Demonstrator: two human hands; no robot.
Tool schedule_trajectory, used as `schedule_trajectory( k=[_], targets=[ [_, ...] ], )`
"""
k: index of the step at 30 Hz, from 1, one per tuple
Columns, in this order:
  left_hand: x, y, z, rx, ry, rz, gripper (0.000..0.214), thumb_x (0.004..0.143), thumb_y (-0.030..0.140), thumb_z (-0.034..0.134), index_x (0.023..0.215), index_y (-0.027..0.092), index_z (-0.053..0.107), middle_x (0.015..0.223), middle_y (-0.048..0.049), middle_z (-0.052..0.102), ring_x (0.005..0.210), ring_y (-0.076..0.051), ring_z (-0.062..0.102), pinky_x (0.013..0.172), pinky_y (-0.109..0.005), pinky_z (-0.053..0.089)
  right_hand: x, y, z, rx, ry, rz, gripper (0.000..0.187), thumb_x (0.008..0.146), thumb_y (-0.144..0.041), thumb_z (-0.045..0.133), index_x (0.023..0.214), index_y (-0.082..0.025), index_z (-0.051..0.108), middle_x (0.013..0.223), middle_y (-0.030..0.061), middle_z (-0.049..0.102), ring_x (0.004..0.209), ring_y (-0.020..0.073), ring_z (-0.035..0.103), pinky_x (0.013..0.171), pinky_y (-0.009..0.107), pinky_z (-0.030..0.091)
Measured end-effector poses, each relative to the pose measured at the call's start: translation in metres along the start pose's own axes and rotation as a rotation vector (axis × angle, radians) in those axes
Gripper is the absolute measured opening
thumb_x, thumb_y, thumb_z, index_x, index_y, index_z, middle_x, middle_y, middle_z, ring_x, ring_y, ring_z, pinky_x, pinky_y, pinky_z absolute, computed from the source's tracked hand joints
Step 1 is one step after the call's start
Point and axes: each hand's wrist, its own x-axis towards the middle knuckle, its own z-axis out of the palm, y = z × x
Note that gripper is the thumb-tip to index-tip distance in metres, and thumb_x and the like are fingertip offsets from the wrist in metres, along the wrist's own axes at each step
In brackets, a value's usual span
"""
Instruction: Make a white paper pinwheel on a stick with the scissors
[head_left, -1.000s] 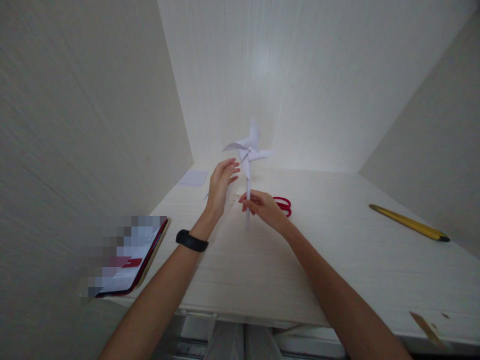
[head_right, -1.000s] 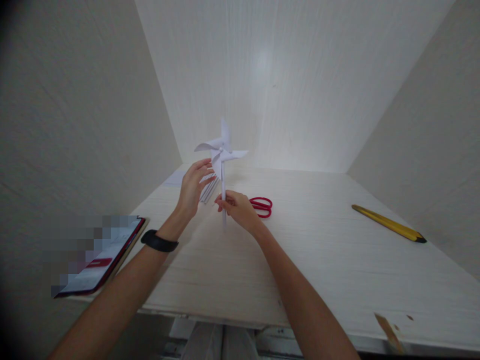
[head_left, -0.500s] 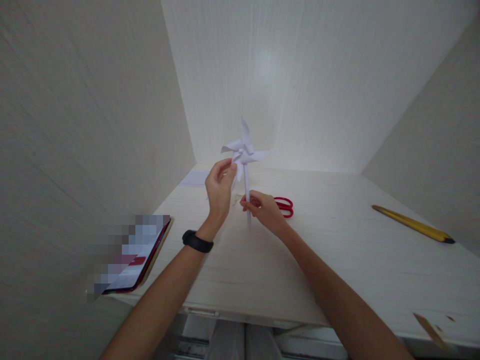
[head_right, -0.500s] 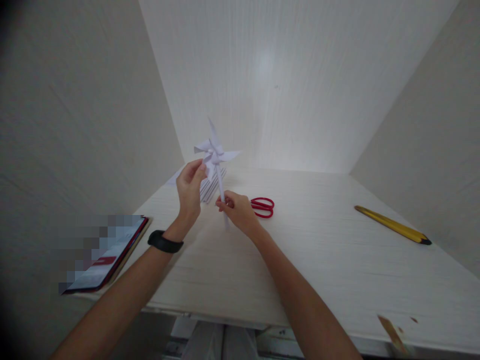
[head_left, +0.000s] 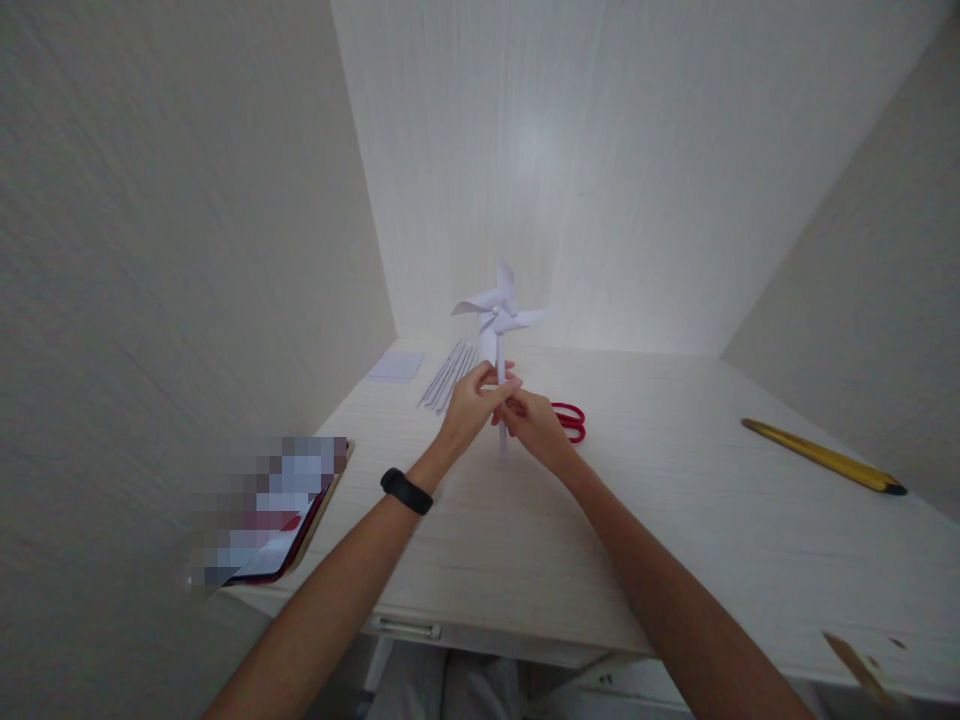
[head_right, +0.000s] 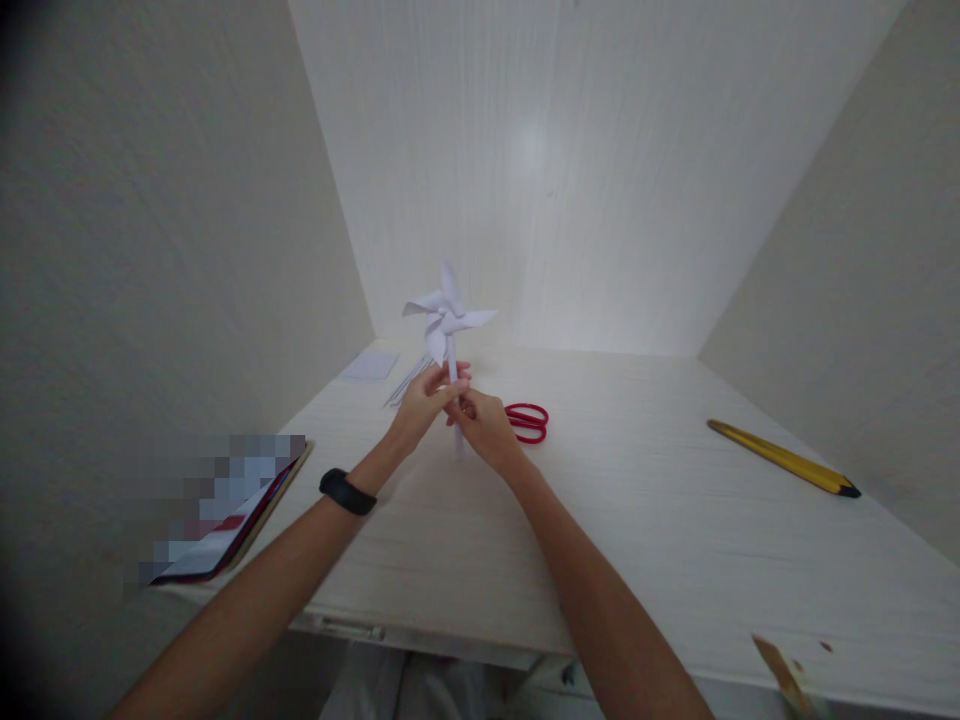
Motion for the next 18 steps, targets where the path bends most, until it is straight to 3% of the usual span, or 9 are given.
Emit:
schedule_trajectory(
  k=[2, 6, 18],
  targets=[
    [-0.001, -0.006, 0.001, -0.019, -0.067, -0.011, 0.042, 0.073, 0.042, 0.068, 0.103, 0.013, 0.064, 0.09, -0.0069, 0.068, 0.057, -0.01, 0.056, 0.044, -0.02, 0.04, 0.001, 0.004, -0.001, -0.036, 0.002, -0.015, 0.02, 0.088, -0.026, 0.05, 0.075, -0.016, 0.061, 0.06, 0.0001, 0.061, 0.052, 0.0094, 0.052, 0.054, 0.02, 0.038],
    [-0.002, -0.011, 0.002, 0.002, -0.089, 0.045, 0.037, 0.074, 0.038, 0.068, 0.099, 0.011, 0.066, 0.08, -0.0057, 0.066, 0.056, -0.01, 0.055, 0.045, -0.021, 0.041, 0.002, 0.008, -0.001, -0.059, -0.004, -0.017, 0.028, 0.091, -0.023, 0.045, 0.071, -0.015, 0.063, 0.062, 0.0009, 0.062, 0.052, 0.0091, 0.051, 0.055, 0.02, 0.038],
    [-0.003, -0.022, -0.009, 0.044, -0.152, 0.104, 0.036, 0.081, 0.04, 0.062, 0.103, 0.012, 0.071, 0.079, -0.0057, 0.067, 0.057, -0.01, 0.051, 0.06, -0.025, 0.043, 0.004, 0.008, -0.004, -0.092, -0.036, -0.045, 0.021, 0.088, -0.016, 0.048, 0.071, -0.016, 0.06, 0.061, -0.0013, 0.062, 0.051, 0.0087, 0.05, 0.057, 0.02, 0.038]
  ],
)
